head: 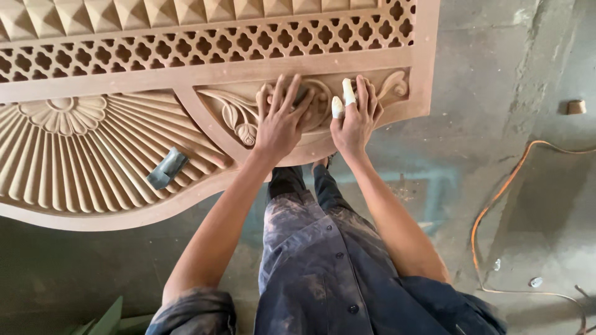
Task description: The person sands a large carved wooden panel using a sanding block and sandpaper. They work on floral and geometric relief patterns, moving across different sections of the panel to smooth the surfaces.
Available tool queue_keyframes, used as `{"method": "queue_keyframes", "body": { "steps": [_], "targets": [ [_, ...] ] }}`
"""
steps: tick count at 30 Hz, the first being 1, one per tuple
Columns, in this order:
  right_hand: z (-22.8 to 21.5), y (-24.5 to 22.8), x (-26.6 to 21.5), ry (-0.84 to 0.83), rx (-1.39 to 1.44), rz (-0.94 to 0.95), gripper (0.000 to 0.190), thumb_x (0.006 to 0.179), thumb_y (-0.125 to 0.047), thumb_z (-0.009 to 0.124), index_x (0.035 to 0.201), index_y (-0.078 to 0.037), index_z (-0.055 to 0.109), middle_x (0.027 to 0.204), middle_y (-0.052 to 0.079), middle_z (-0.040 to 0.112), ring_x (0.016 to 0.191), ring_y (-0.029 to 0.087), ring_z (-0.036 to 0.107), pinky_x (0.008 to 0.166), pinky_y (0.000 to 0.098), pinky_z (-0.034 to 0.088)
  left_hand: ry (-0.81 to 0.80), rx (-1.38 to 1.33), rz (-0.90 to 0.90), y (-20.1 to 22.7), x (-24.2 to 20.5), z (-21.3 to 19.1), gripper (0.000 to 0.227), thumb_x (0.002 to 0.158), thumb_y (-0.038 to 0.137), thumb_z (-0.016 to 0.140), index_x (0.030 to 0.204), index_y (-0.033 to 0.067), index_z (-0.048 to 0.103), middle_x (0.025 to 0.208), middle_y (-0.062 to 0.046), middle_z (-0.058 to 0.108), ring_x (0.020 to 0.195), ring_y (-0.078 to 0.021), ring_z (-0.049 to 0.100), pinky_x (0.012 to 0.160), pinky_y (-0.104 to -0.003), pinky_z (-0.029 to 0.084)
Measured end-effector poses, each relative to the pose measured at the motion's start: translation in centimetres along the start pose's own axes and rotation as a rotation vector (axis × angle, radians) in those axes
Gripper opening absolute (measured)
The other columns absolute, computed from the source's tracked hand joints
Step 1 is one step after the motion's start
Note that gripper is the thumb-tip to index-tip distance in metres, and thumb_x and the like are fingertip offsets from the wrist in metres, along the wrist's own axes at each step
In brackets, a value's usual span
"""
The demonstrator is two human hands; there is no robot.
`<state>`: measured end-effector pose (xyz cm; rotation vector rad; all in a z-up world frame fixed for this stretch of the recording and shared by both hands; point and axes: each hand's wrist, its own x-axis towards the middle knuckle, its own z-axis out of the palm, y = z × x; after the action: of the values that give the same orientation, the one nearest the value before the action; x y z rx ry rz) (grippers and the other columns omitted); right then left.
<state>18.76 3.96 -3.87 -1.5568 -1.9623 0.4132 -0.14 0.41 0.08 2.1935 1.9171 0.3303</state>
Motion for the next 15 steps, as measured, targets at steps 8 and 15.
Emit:
{"method": "queue_keyframes", "body": {
  "steps": [8,15],
  "targets": [
    [-0.3,0.1,0.2,-0.018,0.012,-0.003,0.045,0.094,-0.012,0.064,0.137,0.002,0.064,0.159,0.018,0.046,0.147,0.041,0.04,0.119,0.0548,0.029,0.124,-0.069,-0.228,0.8,0.7,0.6,0.049,0.09,0.003,0.072,0.138,0.0069,0.061,0.127,-0.016,0.059,0.124,-0.034,0.052,0.117,-0.053,0.035],
    [0.1,0.0,-0.1,-0.01,0.014,0.011,0.047,0.091,-0.01,0.065,0.136,0.003,0.065,0.159,0.017,0.045,0.146,0.041,0.04,0.118,0.0548,0.029,0.082,-0.283,-0.531,1.3,1.1,-0.6,0.027,0.085,0.011,0.077,0.1,0.0028,0.055,0.1,-0.016,0.062,0.11,-0.037,0.055,0.092,-0.05,0.043]
  ]
}}
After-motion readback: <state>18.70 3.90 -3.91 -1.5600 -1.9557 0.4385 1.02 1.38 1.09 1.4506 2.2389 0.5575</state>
